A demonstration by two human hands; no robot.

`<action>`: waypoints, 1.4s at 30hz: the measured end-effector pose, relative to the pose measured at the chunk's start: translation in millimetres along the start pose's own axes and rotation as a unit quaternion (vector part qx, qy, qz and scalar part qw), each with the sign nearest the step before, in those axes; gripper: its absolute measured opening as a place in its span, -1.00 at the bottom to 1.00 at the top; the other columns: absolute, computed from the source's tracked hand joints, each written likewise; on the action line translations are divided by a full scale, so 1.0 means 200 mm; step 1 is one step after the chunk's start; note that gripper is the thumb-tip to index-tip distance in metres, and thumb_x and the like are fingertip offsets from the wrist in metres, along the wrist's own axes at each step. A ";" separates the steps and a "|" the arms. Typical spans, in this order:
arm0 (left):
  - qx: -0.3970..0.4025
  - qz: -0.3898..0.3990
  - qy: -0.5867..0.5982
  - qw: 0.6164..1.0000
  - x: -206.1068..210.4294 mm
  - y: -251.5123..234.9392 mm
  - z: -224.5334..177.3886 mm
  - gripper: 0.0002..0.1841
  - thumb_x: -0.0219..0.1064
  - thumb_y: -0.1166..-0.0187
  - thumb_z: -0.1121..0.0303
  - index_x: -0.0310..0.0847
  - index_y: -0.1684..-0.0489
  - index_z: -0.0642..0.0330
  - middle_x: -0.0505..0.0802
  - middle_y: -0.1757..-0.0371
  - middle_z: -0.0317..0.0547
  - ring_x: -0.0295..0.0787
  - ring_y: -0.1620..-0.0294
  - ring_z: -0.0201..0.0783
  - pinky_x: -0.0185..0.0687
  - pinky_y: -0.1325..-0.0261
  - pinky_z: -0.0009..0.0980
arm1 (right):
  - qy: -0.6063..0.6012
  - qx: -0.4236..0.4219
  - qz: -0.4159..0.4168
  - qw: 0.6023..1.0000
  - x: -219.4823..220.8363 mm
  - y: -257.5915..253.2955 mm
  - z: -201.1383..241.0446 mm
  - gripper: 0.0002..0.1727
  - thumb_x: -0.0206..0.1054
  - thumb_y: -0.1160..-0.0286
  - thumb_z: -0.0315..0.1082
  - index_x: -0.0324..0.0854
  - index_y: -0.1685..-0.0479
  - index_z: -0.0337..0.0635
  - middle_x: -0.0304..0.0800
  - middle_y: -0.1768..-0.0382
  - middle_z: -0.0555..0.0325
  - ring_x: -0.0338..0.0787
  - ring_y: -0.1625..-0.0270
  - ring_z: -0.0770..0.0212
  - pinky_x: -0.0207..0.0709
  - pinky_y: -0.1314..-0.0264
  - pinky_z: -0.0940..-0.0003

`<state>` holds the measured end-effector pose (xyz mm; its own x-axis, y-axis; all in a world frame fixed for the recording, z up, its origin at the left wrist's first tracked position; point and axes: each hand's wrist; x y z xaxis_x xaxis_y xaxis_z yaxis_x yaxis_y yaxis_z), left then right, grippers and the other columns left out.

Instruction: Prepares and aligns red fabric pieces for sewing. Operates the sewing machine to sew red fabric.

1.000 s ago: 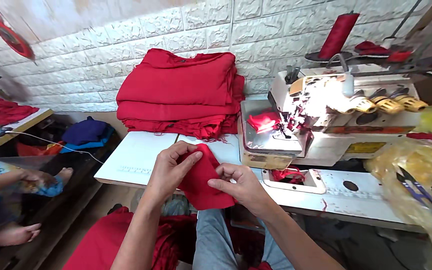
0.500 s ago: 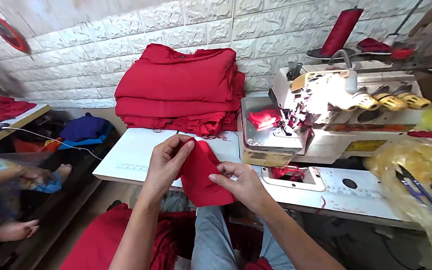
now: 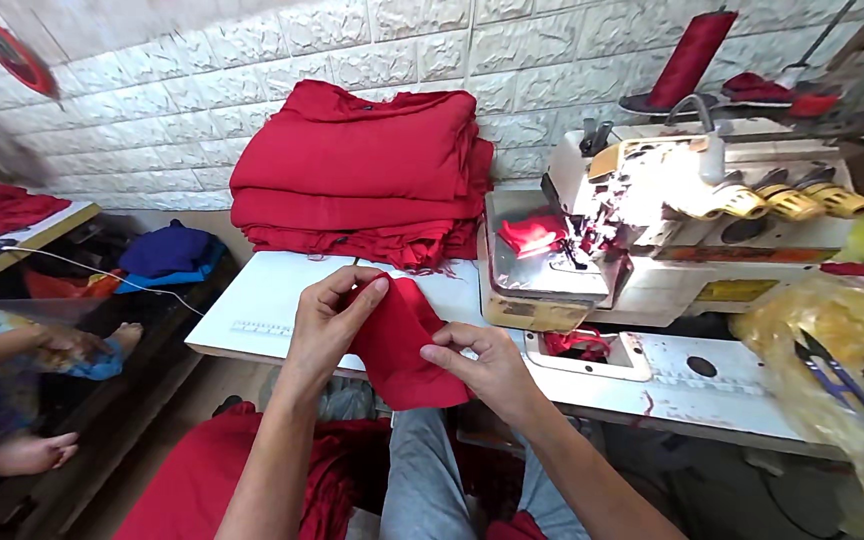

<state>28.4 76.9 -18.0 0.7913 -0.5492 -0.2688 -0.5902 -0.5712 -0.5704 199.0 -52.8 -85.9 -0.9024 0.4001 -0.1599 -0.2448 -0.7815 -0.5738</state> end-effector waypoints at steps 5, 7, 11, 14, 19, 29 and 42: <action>0.004 0.001 0.002 1.000 0.00 0.00 0.00 -0.88 0.33 -0.66 0.42 0.79 0.08 0.21 0.85 0.19 -0.28 0.76 0.33 -0.49 0.72 0.25 -0.57 | 0.002 0.020 -0.021 1.000 0.00 0.00 0.01 -0.86 0.51 -0.40 -0.29 0.83 0.36 -0.16 0.85 0.32 0.35 0.76 0.20 0.62 0.64 0.05 0.71; 0.003 -0.002 0.005 1.000 0.00 0.00 0.00 -0.87 0.32 -0.66 0.42 0.80 0.07 0.21 0.86 0.19 -0.27 0.76 0.34 -0.49 0.72 0.26 -0.57 | -0.004 0.019 -0.034 0.999 0.00 0.00 0.02 -0.87 0.53 -0.39 -0.32 0.83 0.28 -0.20 0.87 0.35 0.35 0.79 0.25 0.62 0.67 0.08 0.71; -0.035 -0.023 0.028 0.999 0.01 0.00 0.01 -0.86 0.31 -0.67 0.43 0.80 0.07 0.21 0.86 0.27 -0.27 0.76 0.37 -0.48 0.72 0.27 -0.55 | 0.013 -0.051 -0.030 0.998 0.00 0.01 0.05 -0.64 0.51 -0.42 -0.34 0.76 -0.18 -0.28 0.87 0.29 0.37 0.75 0.28 0.60 0.67 0.05 0.64; -0.069 -0.023 0.068 0.995 0.02 0.00 0.04 -0.86 0.29 -0.67 0.44 0.80 0.09 0.20 0.87 0.28 -0.28 0.78 0.32 -0.47 0.75 0.20 -0.51 | 0.079 -0.119 0.014 0.990 -0.03 0.02 0.11 -0.76 0.48 -0.50 -0.24 0.86 -0.03 -0.12 0.91 0.26 0.40 0.76 0.19 0.57 0.55 -0.09 0.45; -0.064 0.018 0.154 0.986 0.06 0.02 0.11 -0.84 0.27 -0.66 0.41 0.81 0.13 0.18 0.89 0.19 -0.25 0.81 0.13 -0.43 0.73 -0.09 -0.41 | 0.185 -0.242 0.144 0.942 -0.10 0.00 0.26 -0.74 0.30 -0.55 -0.39 0.85 -0.07 -0.14 0.97 0.11 0.25 0.86 0.06 0.44 0.57 -0.26 0.46; -0.111 0.015 0.302 0.947 0.24 0.05 0.05 -0.80 0.28 -0.59 0.57 0.85 0.29 0.17 0.90 0.36 -0.30 0.83 0.32 -0.53 0.77 0.10 -0.54 | 0.225 -0.304 0.176 0.909 -0.15 -0.08 0.35 -0.79 0.24 -0.74 -0.23 0.80 0.13 -0.02 0.92 -0.03 0.23 0.80 -0.16 0.35 0.41 -0.34 0.22; -0.030 0.001 0.238 0.971 0.32 0.11 0.05 -0.79 0.26 -0.63 0.52 0.88 0.18 0.26 0.92 0.11 -0.23 0.82 0.03 -0.46 0.74 -0.12 -0.45 | 0.082 -0.099 -0.069 0.989 -0.11 -0.08 0.17 -0.80 0.43 -0.50 -0.32 0.79 -0.02 -0.14 0.79 0.40 0.45 0.67 0.29 0.59 0.48 -0.01 0.49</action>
Point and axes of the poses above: each hand's wrist, its own y-axis away from the middle knuckle, its own x-axis out of the palm, z = x × y
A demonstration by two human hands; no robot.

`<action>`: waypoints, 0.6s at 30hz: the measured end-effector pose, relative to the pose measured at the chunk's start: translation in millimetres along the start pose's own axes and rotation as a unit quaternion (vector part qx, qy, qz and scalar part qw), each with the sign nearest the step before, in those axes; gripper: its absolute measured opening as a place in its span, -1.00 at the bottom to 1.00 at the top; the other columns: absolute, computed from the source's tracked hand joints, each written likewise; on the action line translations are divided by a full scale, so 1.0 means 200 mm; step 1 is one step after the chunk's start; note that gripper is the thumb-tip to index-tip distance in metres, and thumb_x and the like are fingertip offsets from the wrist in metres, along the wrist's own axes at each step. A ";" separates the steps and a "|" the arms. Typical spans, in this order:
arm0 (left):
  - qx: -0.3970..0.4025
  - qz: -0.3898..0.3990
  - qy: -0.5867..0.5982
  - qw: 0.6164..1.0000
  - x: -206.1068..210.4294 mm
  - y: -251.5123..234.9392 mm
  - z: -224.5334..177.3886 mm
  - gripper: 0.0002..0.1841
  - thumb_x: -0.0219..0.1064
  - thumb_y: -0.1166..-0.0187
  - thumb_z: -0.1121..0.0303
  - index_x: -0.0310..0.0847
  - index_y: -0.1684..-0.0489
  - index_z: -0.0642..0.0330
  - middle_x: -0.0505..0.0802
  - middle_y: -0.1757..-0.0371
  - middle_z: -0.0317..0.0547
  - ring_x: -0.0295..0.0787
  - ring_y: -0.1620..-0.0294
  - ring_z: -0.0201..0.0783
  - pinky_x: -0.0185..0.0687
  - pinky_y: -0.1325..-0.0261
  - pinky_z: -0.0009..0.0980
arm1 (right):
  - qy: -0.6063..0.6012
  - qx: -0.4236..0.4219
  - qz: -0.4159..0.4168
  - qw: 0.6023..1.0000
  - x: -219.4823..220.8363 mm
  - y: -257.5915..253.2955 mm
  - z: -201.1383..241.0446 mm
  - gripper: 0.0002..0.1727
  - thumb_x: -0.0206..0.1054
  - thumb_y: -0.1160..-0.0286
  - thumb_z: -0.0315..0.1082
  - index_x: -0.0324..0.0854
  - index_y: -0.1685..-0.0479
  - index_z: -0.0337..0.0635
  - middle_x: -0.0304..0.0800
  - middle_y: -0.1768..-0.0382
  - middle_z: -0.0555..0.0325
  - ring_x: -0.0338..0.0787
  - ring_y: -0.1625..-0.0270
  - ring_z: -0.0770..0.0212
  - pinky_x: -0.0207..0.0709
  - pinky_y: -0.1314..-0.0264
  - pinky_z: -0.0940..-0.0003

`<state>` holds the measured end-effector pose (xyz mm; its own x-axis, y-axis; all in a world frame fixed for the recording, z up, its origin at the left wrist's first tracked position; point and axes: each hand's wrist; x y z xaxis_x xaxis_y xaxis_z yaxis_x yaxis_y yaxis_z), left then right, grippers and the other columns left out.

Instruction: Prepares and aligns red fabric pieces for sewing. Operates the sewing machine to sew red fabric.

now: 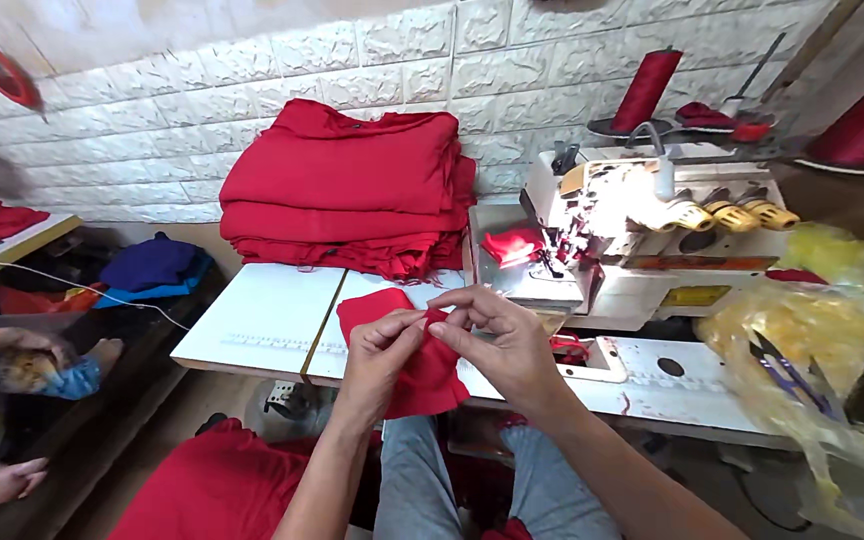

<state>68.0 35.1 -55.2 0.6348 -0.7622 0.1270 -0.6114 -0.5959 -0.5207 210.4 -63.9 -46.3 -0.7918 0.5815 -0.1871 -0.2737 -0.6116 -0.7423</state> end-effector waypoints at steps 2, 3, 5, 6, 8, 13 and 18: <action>0.013 -0.007 -0.016 1.000 0.00 0.00 0.01 -0.78 0.25 -0.63 0.51 0.89 0.21 0.27 0.92 0.12 -0.23 0.82 0.02 -0.46 0.75 -0.13 -0.45 | -0.006 0.012 -0.008 1.000 0.01 0.00 0.00 -0.74 0.43 -0.48 -0.35 0.74 -0.10 -0.20 0.78 0.44 0.43 0.69 0.32 0.58 0.58 0.08 0.60; 0.026 -0.007 -0.028 0.999 0.00 0.01 0.02 -0.77 0.23 -0.63 0.50 0.88 0.22 0.27 0.91 0.11 -0.24 0.82 0.00 -0.46 0.74 -0.14 -0.45 | -0.012 0.018 -0.013 1.000 0.01 0.00 0.00 -0.72 0.43 -0.48 -0.36 0.72 -0.12 -0.22 0.77 0.44 0.41 0.70 0.33 0.58 0.59 0.12 0.65; 0.054 0.009 -0.068 0.996 0.00 0.01 0.02 -0.76 0.21 -0.65 0.45 0.87 0.18 0.28 0.91 0.06 -0.24 0.79 -0.06 -0.46 0.70 -0.21 -0.43 | -0.009 0.026 -0.026 0.999 0.02 0.01 0.00 -0.73 0.43 -0.46 -0.38 0.72 -0.11 -0.23 0.75 0.46 0.40 0.68 0.36 0.59 0.56 0.19 0.71; 0.065 0.018 -0.089 0.994 0.00 0.02 0.01 -0.78 0.24 -0.65 0.45 0.85 0.12 0.32 0.90 0.04 -0.22 0.79 -0.08 -0.46 0.71 -0.22 -0.43 | 0.004 0.026 -0.035 0.999 0.02 0.01 0.00 -0.74 0.44 -0.46 -0.37 0.72 -0.09 -0.22 0.74 0.47 0.41 0.66 0.38 0.60 0.54 0.22 0.72; 0.072 0.014 -0.121 0.990 0.01 0.03 0.00 -0.80 0.26 -0.63 0.51 0.82 0.07 0.40 0.89 0.03 -0.16 0.80 -0.07 -0.44 0.72 -0.26 -0.43 | 0.070 0.019 -0.061 0.995 0.03 0.01 -0.01 -0.72 0.47 -0.43 -0.27 0.75 -0.07 -0.14 0.78 0.38 0.42 0.69 0.29 0.58 0.55 0.16 0.66; 0.075 0.010 -0.138 0.987 -0.01 0.04 -0.01 -0.79 0.21 -0.67 0.54 0.81 0.08 0.41 0.89 0.04 -0.16 0.79 -0.06 -0.46 0.71 -0.24 -0.45 | 0.151 0.044 -0.019 0.987 0.01 0.02 -0.02 -0.64 0.40 -0.53 0.00 0.82 -0.08 -0.04 0.82 0.10 0.29 0.74 0.01 0.39 0.61 -0.10 0.35; 0.046 0.000 -0.050 0.998 0.01 0.04 0.01 -0.81 0.18 -0.73 0.47 0.71 -0.04 0.33 0.87 0.11 -0.30 0.78 0.06 -0.51 0.71 -0.11 -0.48 | 0.173 -0.002 -0.020 0.985 -0.01 0.01 -0.01 -0.71 0.42 -0.52 0.00 0.82 0.33 0.01 0.81 0.36 0.41 0.70 0.23 0.48 0.46 -0.04 0.24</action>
Point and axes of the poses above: each hand's wrist, its own y-axis away from the middle knuckle, its own x-axis out of the palm, z = x × y
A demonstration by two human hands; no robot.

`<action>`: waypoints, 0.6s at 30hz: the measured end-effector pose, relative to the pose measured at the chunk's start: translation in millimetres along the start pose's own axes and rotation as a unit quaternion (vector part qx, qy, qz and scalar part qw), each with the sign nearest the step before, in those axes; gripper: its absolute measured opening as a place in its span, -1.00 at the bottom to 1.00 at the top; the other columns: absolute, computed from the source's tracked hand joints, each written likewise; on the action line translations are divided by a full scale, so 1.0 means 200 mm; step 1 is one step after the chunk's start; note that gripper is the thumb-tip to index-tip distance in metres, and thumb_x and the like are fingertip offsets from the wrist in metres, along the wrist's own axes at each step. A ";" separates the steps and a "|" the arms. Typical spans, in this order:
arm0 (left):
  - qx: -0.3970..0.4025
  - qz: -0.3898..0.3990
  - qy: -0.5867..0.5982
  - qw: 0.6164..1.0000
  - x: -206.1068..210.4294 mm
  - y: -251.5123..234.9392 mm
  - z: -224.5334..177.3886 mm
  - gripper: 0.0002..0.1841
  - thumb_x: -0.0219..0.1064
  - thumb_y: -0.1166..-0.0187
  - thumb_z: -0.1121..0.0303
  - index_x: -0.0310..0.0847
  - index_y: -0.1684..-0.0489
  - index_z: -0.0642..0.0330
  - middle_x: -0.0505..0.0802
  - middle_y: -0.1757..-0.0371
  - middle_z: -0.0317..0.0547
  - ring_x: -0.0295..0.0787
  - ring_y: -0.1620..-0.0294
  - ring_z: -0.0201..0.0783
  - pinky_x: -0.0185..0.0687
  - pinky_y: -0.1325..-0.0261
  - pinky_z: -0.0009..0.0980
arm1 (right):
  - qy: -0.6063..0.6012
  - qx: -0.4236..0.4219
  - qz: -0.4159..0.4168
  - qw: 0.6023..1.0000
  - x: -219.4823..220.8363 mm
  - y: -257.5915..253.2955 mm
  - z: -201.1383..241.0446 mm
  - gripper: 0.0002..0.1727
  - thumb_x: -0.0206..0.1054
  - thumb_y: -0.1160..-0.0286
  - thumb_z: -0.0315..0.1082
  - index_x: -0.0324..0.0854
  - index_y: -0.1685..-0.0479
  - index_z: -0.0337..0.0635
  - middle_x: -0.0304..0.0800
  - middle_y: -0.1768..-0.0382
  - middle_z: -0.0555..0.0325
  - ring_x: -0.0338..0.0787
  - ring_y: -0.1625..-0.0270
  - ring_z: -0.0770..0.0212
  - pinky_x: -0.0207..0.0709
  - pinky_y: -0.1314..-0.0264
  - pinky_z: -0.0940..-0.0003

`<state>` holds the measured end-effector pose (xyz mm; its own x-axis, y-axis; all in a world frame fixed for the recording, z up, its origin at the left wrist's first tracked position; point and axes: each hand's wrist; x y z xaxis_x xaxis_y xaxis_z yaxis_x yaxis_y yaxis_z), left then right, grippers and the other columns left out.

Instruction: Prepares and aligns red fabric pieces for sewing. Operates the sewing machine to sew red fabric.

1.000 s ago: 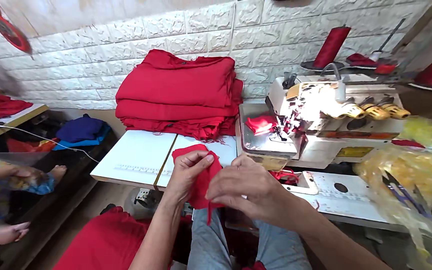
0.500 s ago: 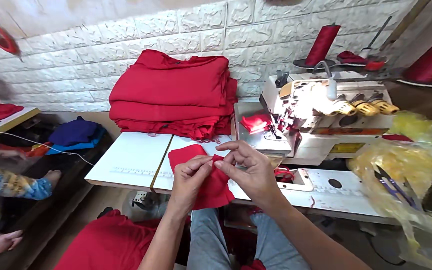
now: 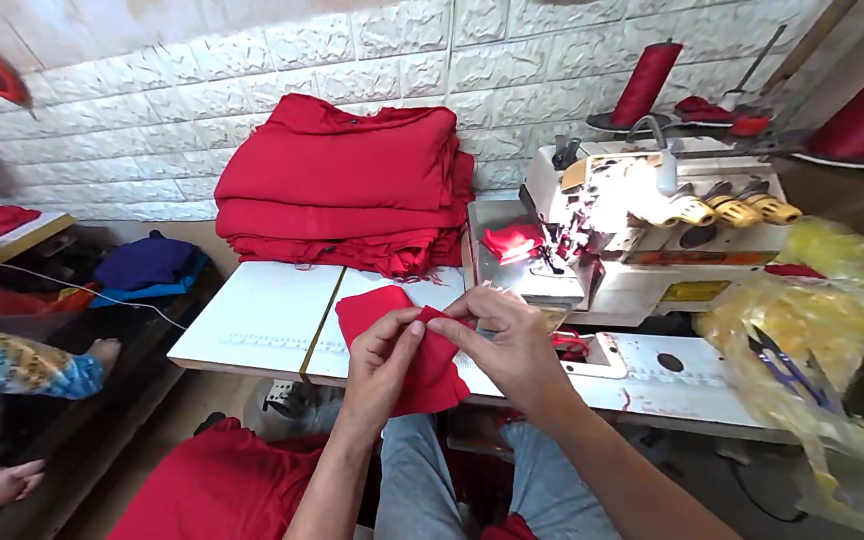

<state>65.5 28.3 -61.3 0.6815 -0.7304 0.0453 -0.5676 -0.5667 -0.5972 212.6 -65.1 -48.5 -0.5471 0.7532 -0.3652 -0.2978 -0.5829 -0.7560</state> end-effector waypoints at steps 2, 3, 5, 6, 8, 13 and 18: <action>-0.052 0.029 0.032 0.998 0.01 0.01 -0.02 -0.75 0.30 -0.67 0.39 0.45 -0.19 0.23 0.89 0.10 -0.35 0.83 0.06 -0.53 0.73 -0.10 -0.48 | -0.007 -0.033 -0.020 0.999 -0.01 -0.02 -0.01 -0.75 0.44 -0.51 -0.04 0.83 0.33 0.01 0.79 0.35 0.40 0.69 0.20 0.47 0.42 -0.08 0.23; -0.079 0.042 0.041 0.995 0.01 0.02 -0.02 -0.66 0.37 -0.59 0.43 0.41 -0.23 0.26 0.91 0.07 -0.29 0.86 0.05 -0.47 0.78 -0.11 -0.43 | -0.014 -0.040 -0.025 0.999 -0.03 -0.04 -0.01 -0.77 0.45 -0.51 -0.07 0.83 0.31 0.00 0.78 0.33 0.41 0.69 0.19 0.48 0.44 -0.11 0.25; -0.115 0.041 0.023 0.992 0.00 0.03 -0.02 -0.71 0.43 -0.50 0.53 0.57 -0.13 0.34 0.92 0.12 -0.21 0.89 0.11 -0.41 0.83 -0.05 -0.41 | -0.019 -0.040 -0.043 0.998 -0.07 -0.06 -0.02 -0.81 0.44 -0.53 -0.12 0.82 0.27 -0.02 0.81 0.30 0.41 0.71 0.18 0.51 0.49 -0.09 0.31; -0.120 0.029 0.004 0.992 -0.01 0.04 -0.01 -0.81 0.43 -0.49 0.53 0.69 0.00 0.31 0.91 0.19 -0.25 0.87 0.18 -0.44 0.82 0.03 -0.44 | -0.014 -0.036 -0.057 0.998 -0.08 -0.06 -0.03 -0.81 0.44 -0.53 -0.13 0.82 0.25 -0.03 0.83 0.30 0.41 0.73 0.20 0.52 0.52 -0.05 0.35; -0.118 0.000 -0.008 0.993 -0.02 0.04 0.00 -0.93 0.42 -0.49 0.53 0.77 0.18 0.25 0.89 0.31 -0.32 0.82 0.32 -0.51 0.79 0.16 -0.52 | -0.003 -0.024 -0.085 0.996 -0.10 -0.06 -0.06 -0.81 0.45 -0.54 -0.14 0.82 0.22 -0.05 0.82 0.37 0.41 0.71 0.31 0.54 0.57 0.06 0.42; -0.089 -0.016 -0.008 0.996 0.00 -0.01 0.01 -0.84 0.25 -0.68 0.47 0.74 0.29 0.20 0.82 0.43 -0.40 0.72 0.42 -0.56 0.68 0.24 -0.60 | -0.021 -0.004 -0.169 0.985 -0.13 0.06 -0.12 -0.80 0.42 -0.57 -0.23 0.78 0.25 -0.20 0.81 0.44 0.35 0.66 0.40 0.62 0.54 0.20 0.63; 0.001 0.049 -0.176 0.983 0.13 -0.18 0.05 -0.74 0.23 -0.71 0.30 0.79 0.33 0.17 0.81 0.17 -0.34 0.70 0.07 -0.55 0.61 -0.07 -0.56 | -0.049 0.029 -0.287 0.956 -0.23 0.14 -0.22 -0.91 0.43 -0.49 -0.43 0.73 0.21 -0.29 0.81 0.41 0.38 0.75 0.37 0.66 0.68 0.24 0.73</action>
Point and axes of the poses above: each hand's wrist, its own y-axis away from the middle knuckle, its own x-axis out of the palm, z = x × y
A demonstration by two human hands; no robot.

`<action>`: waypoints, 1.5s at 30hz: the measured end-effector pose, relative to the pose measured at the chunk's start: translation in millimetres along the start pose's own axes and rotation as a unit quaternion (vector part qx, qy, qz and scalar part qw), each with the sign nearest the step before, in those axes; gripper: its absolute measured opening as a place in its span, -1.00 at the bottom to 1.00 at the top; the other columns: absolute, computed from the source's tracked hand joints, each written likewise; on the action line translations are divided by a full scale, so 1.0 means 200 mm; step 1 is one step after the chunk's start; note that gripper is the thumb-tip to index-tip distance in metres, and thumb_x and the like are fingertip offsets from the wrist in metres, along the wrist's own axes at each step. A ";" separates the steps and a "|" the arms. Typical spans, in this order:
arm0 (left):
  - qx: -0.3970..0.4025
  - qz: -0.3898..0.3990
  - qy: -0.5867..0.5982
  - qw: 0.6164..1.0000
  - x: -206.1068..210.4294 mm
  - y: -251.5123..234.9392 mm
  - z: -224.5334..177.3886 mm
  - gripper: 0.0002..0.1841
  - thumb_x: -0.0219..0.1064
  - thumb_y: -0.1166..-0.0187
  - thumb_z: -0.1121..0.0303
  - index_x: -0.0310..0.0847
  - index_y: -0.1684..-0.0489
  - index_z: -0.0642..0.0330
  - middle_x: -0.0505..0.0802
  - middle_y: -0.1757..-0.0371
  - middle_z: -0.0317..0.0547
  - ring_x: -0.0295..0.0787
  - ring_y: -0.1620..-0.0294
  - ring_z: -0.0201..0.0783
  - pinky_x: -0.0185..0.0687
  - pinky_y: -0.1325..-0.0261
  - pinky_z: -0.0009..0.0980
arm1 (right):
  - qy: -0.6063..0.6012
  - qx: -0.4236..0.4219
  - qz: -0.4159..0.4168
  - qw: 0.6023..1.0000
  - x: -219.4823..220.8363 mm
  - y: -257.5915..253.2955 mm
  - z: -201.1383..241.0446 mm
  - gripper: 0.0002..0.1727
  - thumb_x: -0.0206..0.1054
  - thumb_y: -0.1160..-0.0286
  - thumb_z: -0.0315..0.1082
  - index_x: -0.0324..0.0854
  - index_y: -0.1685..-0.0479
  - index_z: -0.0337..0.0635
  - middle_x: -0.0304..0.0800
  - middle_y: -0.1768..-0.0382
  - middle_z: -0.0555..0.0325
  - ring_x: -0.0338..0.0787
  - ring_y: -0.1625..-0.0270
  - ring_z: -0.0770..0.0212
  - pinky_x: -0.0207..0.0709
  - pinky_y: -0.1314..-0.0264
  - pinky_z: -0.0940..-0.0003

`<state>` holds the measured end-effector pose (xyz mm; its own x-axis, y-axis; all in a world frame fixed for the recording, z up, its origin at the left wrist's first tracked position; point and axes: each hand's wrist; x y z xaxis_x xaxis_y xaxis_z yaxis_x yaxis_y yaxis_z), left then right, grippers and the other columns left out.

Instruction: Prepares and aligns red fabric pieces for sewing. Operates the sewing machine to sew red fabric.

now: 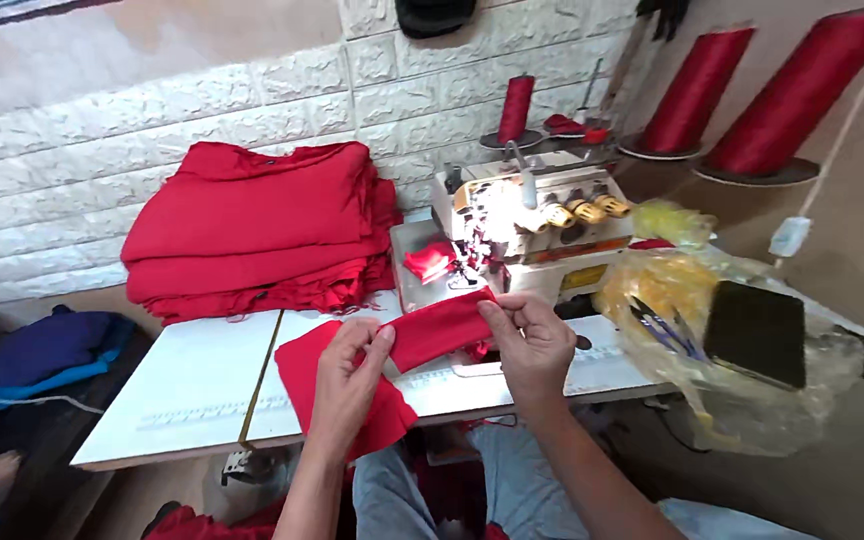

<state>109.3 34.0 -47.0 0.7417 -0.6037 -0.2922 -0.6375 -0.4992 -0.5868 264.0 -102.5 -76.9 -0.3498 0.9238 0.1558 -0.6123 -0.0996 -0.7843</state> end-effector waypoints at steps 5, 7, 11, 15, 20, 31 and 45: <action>-0.016 0.042 -0.173 0.984 0.11 -0.23 0.04 -0.76 0.34 -0.49 0.26 0.70 0.58 0.10 0.75 0.02 -0.24 0.61 -0.14 -0.29 0.47 -0.18 -0.18 | -0.014 0.179 -0.005 0.984 -0.06 -0.08 -0.08 -0.72 0.42 -0.49 -0.44 0.55 -0.13 -0.18 0.68 0.63 0.39 0.62 0.62 0.56 0.52 0.51 0.63; -0.023 0.054 -0.207 0.976 0.13 -0.27 0.05 -0.75 0.35 -0.46 0.27 0.68 0.63 0.13 0.74 0.05 -0.17 0.60 -0.13 -0.18 0.40 -0.19 -0.01 | -0.041 0.220 0.002 0.975 -0.06 -0.09 -0.11 -0.69 0.42 -0.47 -0.49 0.55 -0.15 -0.18 0.59 0.72 0.37 0.52 0.70 0.53 0.42 0.59 0.63; -0.017 0.064 -0.252 0.965 0.11 -0.32 0.05 -0.71 0.37 -0.45 0.28 0.61 0.72 0.14 0.71 0.06 -0.14 0.58 -0.08 -0.14 0.39 -0.11 -0.02 | -0.053 0.242 0.007 0.969 -0.05 -0.11 -0.13 -0.70 0.43 -0.45 -0.49 0.56 -0.12 -0.17 0.52 0.77 0.35 0.46 0.74 0.52 0.37 0.62 0.64; -0.005 0.058 -0.276 0.959 0.12 -0.37 0.08 -0.71 0.40 -0.44 0.32 0.61 0.70 0.22 0.71 0.04 -0.02 0.58 -0.10 -0.03 0.39 -0.13 0.04 | -0.043 0.226 0.007 0.973 -0.02 -0.15 -0.17 -0.71 0.46 -0.38 -0.53 0.58 -0.04 -0.17 0.41 0.81 0.41 0.37 0.75 0.55 0.30 0.61 0.66; -0.017 0.061 -0.270 0.961 0.13 -0.42 0.13 -0.75 0.36 -0.49 0.35 0.65 0.62 0.24 0.72 0.00 0.00 0.59 -0.13 -0.01 0.39 -0.15 0.09 | 0.014 0.181 0.006 0.983 0.00 -0.16 -0.23 -0.74 0.51 -0.36 -0.46 0.66 0.00 -0.12 0.47 0.71 0.41 0.38 0.69 0.54 0.33 0.58 0.63; -0.019 0.054 -0.278 0.959 0.13 -0.40 0.12 -0.75 0.32 -0.53 0.33 0.70 0.56 0.22 0.74 0.07 -0.06 0.62 -0.10 -0.04 0.34 -0.18 0.12 | 0.026 0.193 0.053 0.979 -0.08 -0.11 -0.17 -0.70 0.28 -0.54 -0.45 0.46 -0.20 -0.25 0.63 0.49 0.32 0.60 0.46 0.52 0.51 0.34 0.62; -0.070 0.122 -0.322 0.936 0.02 -0.52 0.15 -0.62 0.16 -0.79 0.15 0.72 0.01 0.34 0.79 -0.06 0.20 0.71 -0.18 0.17 0.43 -0.27 0.33 | 0.276 0.115 0.076 0.951 -0.10 -0.05 -0.20 -0.64 0.30 -0.64 -0.29 0.57 -0.34 -0.19 0.87 0.35 0.04 0.84 0.39 0.03 0.68 0.30 -0.07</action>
<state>185.0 101.6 -10.4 0.5139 -0.2327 -0.8257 -0.7919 -0.4988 -0.3524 305.6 -106.2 -96.5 -0.0596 0.9390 -0.3386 -0.7453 -0.2675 -0.6107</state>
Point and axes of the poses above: each hand's wrist, its own y-axis away from the middle knuckle, its own x-axis out of the palm, z = x × y
